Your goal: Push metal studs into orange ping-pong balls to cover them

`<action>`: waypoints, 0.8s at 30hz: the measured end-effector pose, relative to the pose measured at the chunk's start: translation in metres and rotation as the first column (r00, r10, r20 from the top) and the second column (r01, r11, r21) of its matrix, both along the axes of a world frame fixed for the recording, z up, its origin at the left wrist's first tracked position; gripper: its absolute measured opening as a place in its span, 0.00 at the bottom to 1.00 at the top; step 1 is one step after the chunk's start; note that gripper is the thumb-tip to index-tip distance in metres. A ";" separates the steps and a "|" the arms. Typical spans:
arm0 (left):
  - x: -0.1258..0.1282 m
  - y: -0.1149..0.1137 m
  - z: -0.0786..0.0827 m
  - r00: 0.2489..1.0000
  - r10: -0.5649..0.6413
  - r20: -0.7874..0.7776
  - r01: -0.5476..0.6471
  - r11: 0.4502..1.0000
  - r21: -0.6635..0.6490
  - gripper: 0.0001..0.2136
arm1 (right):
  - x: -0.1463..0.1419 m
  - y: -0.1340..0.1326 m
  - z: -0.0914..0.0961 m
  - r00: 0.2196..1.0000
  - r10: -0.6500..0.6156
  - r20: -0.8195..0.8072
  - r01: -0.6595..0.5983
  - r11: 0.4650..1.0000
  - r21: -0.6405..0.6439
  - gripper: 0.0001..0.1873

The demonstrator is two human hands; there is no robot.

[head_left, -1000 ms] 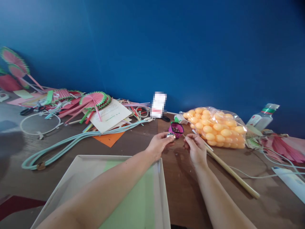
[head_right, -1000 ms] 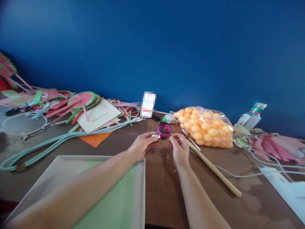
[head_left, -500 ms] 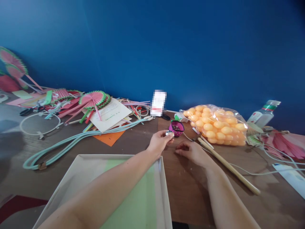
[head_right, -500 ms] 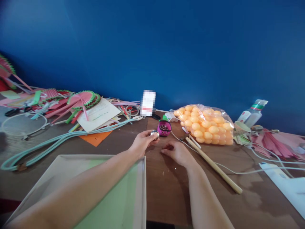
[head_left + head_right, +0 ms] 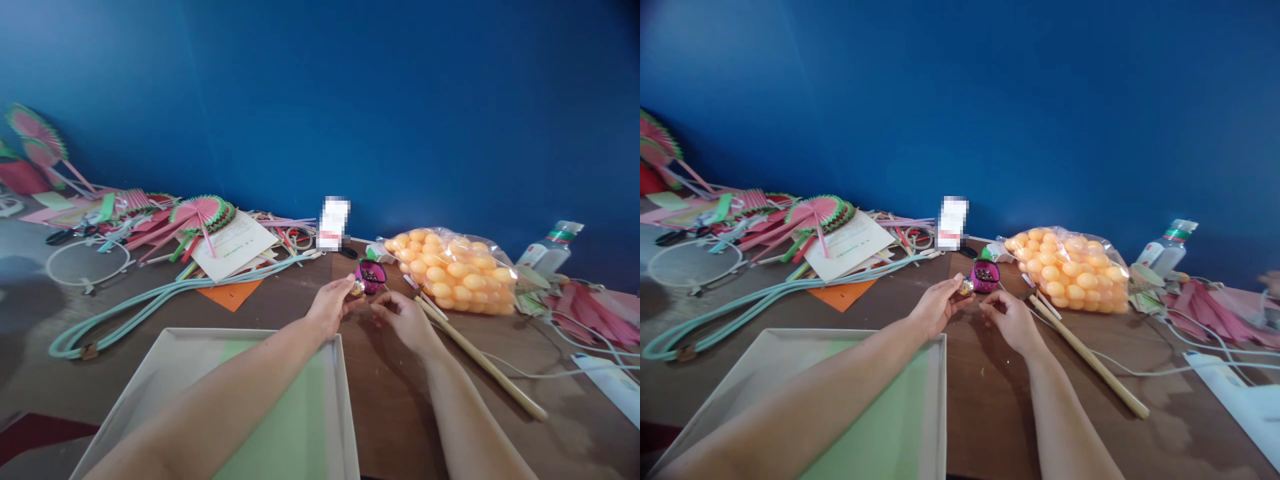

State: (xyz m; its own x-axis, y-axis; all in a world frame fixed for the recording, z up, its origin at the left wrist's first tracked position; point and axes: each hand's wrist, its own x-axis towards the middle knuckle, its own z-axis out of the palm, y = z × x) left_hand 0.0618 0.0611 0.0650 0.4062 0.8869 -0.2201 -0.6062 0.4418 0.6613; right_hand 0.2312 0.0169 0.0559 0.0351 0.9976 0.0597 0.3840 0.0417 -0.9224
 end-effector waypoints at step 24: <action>0.002 0.006 -0.004 0.999 -0.013 -0.052 0.006 0.990 -0.140 0.07 | -0.018 -0.004 0.004 0.973 -0.055 -0.225 0.086 0.988 0.129 0.10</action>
